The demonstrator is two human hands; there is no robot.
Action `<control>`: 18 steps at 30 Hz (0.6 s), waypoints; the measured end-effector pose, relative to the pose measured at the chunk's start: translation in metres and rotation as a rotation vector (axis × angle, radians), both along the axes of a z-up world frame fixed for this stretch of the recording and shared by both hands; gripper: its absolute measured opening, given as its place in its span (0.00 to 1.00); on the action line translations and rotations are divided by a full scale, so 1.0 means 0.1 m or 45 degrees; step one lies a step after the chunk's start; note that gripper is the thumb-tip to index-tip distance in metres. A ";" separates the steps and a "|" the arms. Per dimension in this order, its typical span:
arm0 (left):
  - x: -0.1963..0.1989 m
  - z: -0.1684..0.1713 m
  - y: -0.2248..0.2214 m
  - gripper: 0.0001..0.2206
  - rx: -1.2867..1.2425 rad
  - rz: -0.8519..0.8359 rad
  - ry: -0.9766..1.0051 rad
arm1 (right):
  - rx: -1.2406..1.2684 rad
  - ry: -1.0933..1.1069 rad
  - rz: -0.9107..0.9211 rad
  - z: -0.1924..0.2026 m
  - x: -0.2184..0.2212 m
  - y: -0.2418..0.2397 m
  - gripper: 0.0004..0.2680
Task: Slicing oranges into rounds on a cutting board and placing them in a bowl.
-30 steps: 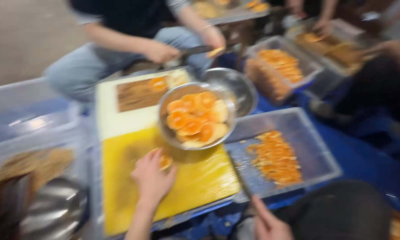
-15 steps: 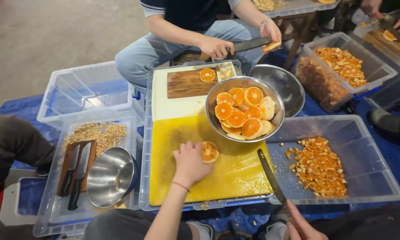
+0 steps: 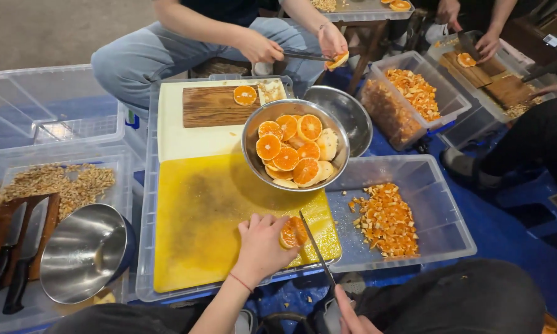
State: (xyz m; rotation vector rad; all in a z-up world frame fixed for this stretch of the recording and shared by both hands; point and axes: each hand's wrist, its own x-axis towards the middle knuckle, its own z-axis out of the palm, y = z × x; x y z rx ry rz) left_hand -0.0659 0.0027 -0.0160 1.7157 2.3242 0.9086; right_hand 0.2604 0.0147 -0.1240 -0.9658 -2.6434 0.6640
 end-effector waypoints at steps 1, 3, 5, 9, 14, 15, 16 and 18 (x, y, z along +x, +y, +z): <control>0.03 0.01 0.01 0.30 -0.011 -0.017 -0.033 | 0.134 0.052 -0.252 0.25 -0.21 -0.13 0.25; 0.06 -0.01 0.02 0.30 -0.022 -0.032 -0.073 | 0.269 0.098 -0.501 0.52 -0.47 -0.23 0.26; 0.10 -0.05 0.03 0.31 -0.047 -0.012 -0.025 | -0.084 -0.179 -0.408 0.58 -0.55 -0.14 0.29; 0.12 -0.06 0.02 0.31 0.010 0.013 -0.020 | -0.023 -0.160 -0.465 0.90 -0.81 -0.19 0.26; 0.12 -0.07 -0.03 0.29 0.075 0.041 -0.011 | -0.976 -0.263 -0.371 -0.14 0.22 0.11 0.22; 0.10 -0.03 -0.06 0.29 0.042 0.052 -0.021 | -1.006 -0.283 -0.362 0.25 -0.11 -0.11 0.22; 0.09 0.00 -0.09 0.28 -0.007 0.038 -0.057 | -0.490 -0.048 -0.438 0.69 -0.35 -0.33 0.21; 0.07 0.05 -0.12 0.27 -0.057 0.019 -0.086 | 0.023 0.193 -0.517 1.07 -0.52 -0.56 0.20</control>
